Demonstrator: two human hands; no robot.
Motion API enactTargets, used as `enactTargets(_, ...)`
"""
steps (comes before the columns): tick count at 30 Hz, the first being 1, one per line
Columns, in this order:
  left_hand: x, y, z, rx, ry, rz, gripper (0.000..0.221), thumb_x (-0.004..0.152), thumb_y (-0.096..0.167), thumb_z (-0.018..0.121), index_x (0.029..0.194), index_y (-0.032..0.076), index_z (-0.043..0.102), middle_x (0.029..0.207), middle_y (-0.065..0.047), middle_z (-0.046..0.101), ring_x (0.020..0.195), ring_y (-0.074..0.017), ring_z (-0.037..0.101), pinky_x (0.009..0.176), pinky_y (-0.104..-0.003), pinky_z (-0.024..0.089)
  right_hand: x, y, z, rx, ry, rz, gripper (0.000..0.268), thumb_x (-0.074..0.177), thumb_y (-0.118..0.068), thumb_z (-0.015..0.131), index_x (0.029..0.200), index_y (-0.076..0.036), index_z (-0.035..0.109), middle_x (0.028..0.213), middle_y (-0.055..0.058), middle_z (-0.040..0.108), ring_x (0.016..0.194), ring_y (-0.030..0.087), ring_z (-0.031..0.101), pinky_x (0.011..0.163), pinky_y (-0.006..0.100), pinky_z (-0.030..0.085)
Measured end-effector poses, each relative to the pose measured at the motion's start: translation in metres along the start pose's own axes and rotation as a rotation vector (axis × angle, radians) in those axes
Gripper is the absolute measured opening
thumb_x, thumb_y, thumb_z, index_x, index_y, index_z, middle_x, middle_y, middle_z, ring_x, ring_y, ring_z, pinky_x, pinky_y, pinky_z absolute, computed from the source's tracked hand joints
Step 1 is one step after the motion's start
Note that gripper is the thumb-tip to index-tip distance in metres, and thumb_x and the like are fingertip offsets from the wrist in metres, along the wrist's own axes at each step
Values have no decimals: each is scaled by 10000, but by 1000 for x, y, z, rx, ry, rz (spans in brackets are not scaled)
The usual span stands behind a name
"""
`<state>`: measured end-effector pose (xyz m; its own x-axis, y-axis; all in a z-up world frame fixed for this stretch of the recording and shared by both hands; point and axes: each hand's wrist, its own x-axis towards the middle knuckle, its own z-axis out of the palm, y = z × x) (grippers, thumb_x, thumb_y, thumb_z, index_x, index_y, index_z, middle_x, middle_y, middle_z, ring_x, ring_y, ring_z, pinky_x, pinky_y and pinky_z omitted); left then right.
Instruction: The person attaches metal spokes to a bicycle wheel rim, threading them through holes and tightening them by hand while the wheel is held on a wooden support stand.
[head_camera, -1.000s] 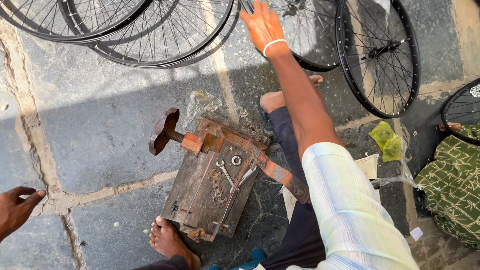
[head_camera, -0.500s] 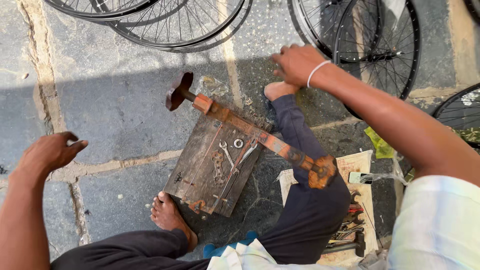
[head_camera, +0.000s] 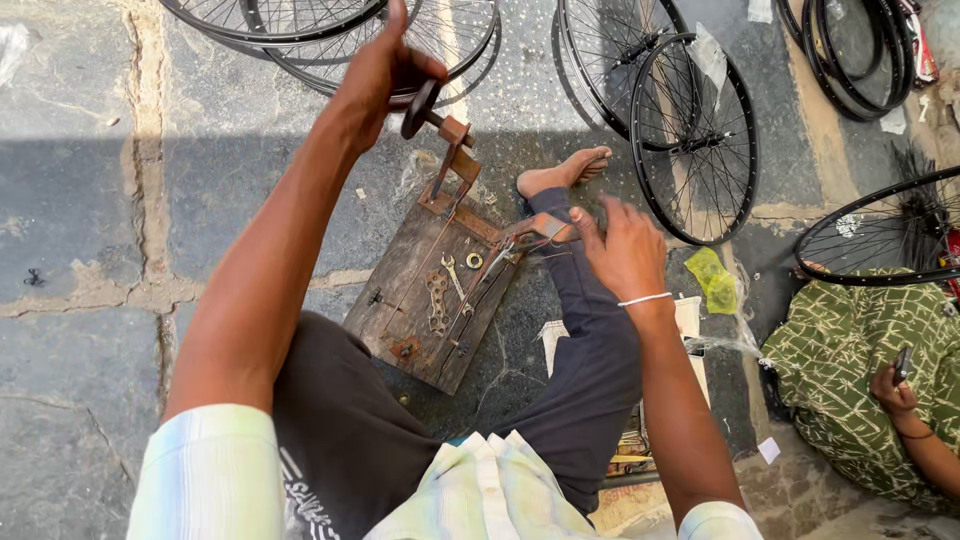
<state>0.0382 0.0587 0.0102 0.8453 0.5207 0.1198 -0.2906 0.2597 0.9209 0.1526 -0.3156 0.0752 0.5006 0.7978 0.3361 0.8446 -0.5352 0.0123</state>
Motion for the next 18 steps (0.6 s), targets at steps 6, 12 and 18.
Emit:
enactTargets(6, 13, -12, -7, 446, 163, 15, 639, 1098, 594, 396, 913, 64, 703, 913, -93, 731, 994, -261, 687, 987, -548, 467, -17, 9, 24, 248, 168, 129, 442, 998, -460, 688, 1009, -20, 723, 880, 169, 732, 837, 361, 694, 744, 479, 524)
enactTargets(12, -13, -12, -13, 234, 63, 37, 616, 1041, 591, 383, 851, 107, 714, 918, -97, 765, 1045, -219, 702, 1083, -586, 387, -16, -2, 30, 135, 281, 17, 385, 1007, -396, 716, 937, -17, 700, 819, 137, 673, 782, 347, 641, 693, 472, 496)
enactTargets(18, -1, 5, -18, -78, -64, 113, 508, 1075, 477, 451, 901, 105, 750, 962, -88, 745, 1020, -233, 657, 1144, -688, 325, -10, -7, 23, 97, 314, -37, 369, 997, -382, 729, 942, -19, 692, 851, 139, 668, 790, 347, 624, 675, 469, 493)
